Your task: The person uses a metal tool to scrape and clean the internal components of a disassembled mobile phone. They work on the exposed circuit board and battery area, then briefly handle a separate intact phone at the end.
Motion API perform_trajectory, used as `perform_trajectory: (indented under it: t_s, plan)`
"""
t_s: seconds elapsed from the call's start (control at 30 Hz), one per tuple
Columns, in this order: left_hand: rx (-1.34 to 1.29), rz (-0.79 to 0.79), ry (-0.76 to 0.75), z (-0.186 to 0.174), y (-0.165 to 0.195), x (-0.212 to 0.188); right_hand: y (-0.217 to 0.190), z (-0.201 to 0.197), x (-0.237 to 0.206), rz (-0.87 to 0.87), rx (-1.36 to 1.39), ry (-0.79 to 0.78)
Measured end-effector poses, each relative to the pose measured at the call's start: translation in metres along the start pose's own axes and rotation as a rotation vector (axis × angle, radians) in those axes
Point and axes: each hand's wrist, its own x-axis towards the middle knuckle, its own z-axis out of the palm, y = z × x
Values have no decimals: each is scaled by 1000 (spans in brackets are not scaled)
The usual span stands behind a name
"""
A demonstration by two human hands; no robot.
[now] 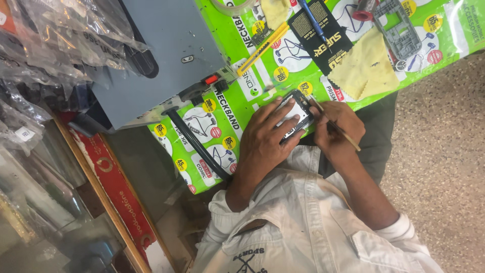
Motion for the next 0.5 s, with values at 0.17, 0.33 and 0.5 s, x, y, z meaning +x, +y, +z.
perform_trajectory:
  t_s: [0.17, 0.33, 0.5]
  plan:
    - [1, 18, -7, -1, -5, 2, 13, 11, 4, 197, 297, -17]
    - [-6, 13, -18, -6, -3, 4, 13, 21, 9, 269, 342, -8]
    - [-23, -9, 15, -8, 2, 0, 0, 18, 18, 453, 511, 0]
